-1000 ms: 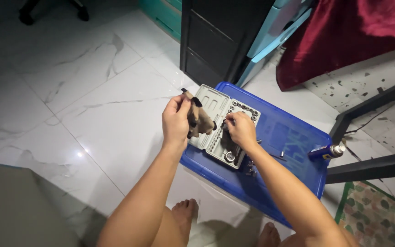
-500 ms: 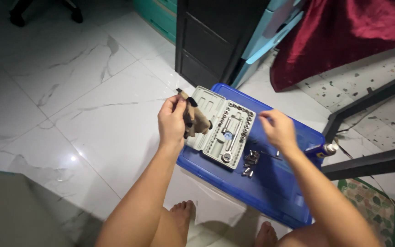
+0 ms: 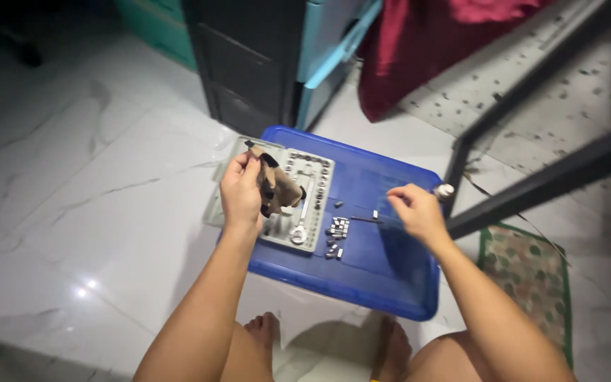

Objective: The person sits on the floor and wipes small metal tool bits with a cloth. They pick up each bit individually, rub it with the cloth, and place it back on a blue plastic container next to an open tool kit.

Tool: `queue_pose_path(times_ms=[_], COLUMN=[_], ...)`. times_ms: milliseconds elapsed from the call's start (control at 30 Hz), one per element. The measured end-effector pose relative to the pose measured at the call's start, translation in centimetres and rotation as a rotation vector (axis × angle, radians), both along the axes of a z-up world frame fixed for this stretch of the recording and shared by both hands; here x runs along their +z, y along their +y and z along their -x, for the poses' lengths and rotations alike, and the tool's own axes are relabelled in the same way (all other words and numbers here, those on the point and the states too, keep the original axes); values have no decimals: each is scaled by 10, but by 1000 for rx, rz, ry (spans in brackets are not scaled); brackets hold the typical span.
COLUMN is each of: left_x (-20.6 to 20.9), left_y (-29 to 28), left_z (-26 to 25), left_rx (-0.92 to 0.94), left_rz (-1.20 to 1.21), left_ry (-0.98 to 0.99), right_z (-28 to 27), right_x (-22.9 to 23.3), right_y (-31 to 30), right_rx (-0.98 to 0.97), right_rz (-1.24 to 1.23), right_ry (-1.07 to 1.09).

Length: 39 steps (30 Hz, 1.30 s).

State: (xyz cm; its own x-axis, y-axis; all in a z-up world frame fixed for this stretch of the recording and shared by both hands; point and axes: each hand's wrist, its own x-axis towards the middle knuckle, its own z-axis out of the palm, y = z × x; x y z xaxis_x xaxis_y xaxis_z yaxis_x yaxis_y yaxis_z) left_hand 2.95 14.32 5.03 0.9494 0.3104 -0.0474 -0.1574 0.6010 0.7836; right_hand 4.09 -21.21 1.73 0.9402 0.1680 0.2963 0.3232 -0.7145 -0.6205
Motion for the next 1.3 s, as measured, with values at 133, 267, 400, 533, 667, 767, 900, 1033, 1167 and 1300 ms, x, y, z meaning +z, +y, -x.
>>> queue_pose_path(times_ms=[133, 267, 400, 533, 667, 767, 900, 1033, 1167, 1300], left_x=[-13, -18, -16, -25, -44, -43, -46, -48, -44, -45], left_y=[-35, -63, -76, -77, -62, -51, -42, -36, -34, -36], left_z=[-9, -13, -12, -21, -35, -33, -34, -32, -31, -32], left_rx=[-119, -121, -151, -141, -54, -14, 14, -14, -14, -11], left_rz=[10, -117, -144, -55, 86, 78, 63, 71, 60, 41], left_ry=[-64, 69, 77, 130, 52, 49, 82, 70, 83, 66], right_z=[23, 35, 39, 37, 33, 31, 25, 23, 23, 42], right_x=[10, 6, -5, -12, -15, -16, -19, -10, -18, -10], right_y=[-6, -24, -39, -45, -38, -27, -13, 1, 9, 39], right_rx=[-45, -49, -39, -33, -6, 32, 107, 116, 163, 401], right_rz=[104, 136, 164, 186, 173, 177, 186, 238, 242, 209], right_ry=[89, 114, 162, 182, 189, 192, 171, 201, 150, 155])
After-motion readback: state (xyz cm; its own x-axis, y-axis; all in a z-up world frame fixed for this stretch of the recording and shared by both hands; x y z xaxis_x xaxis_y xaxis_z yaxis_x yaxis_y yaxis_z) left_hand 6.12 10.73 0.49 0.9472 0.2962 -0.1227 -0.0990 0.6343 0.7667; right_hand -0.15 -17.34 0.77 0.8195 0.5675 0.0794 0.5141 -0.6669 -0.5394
